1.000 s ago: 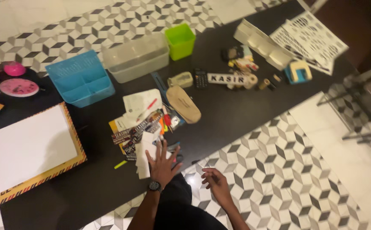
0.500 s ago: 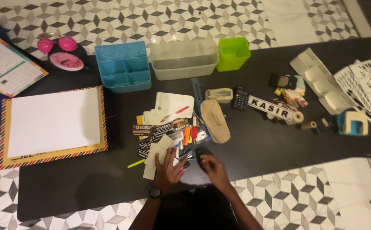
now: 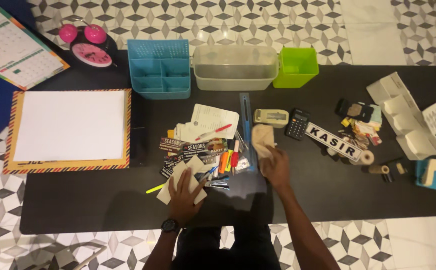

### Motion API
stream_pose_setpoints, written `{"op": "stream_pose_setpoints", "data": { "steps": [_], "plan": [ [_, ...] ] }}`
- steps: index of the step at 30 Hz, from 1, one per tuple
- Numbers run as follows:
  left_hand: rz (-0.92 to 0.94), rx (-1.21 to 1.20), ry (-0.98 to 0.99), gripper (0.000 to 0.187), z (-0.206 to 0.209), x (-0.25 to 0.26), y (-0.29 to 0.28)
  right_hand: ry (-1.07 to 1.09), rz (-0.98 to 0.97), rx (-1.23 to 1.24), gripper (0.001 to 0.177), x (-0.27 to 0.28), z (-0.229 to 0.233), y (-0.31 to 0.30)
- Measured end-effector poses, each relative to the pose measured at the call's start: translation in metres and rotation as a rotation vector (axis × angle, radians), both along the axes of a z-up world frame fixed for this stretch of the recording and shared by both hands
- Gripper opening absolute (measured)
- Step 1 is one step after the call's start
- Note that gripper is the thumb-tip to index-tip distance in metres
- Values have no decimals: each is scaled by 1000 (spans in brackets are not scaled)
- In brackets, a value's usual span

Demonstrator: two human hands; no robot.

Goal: The person clears a cluttered desk by moving stationery and small items aside, then assembles a white plastic basket from multiple flat panels. They align and interlock the panels to form a rectangular basket and place it on the desk.

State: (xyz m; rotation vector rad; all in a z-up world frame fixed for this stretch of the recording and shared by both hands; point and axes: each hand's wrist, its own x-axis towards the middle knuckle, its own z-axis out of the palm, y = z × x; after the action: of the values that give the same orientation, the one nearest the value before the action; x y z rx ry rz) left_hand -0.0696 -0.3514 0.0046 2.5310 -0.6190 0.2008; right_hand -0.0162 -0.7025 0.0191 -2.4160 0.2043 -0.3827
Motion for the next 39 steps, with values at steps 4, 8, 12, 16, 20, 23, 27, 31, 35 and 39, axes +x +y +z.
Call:
{"op": "stream_pose_setpoints", "data": {
  "steps": [4,8,12,16,20,23,27,31,35,39],
  "plan": [
    [55,21,13,75,-2,10,2,-67,-66,214,45,-8,4,-6],
    [71,19,62,80,-11,20,2,-114,46,404,43,-8,15,23],
    [107,13,-6,73,-14,32,-1,-140,150,363,42,17,28,40],
    [92,-36,-84,81,-13,35,-1,-116,82,-65,48,56,40,9],
    [64,-43,-126,92,-8,34,0,-122,172,-356,72,90,39,-29],
    [51,-15,-125,98,-3,34,0,-103,203,-552,81,116,28,-49],
    [28,-7,-116,100,4,35,-1,108,148,-596,69,131,8,-60],
    [16,-11,-128,95,5,37,1,235,29,-358,66,121,1,-60],
    [52,-84,-146,91,0,37,1,-29,4,-239,64,91,19,-40],
    [98,-102,-124,87,-11,40,-4,7,-168,144,55,70,48,8]
  ]
}}
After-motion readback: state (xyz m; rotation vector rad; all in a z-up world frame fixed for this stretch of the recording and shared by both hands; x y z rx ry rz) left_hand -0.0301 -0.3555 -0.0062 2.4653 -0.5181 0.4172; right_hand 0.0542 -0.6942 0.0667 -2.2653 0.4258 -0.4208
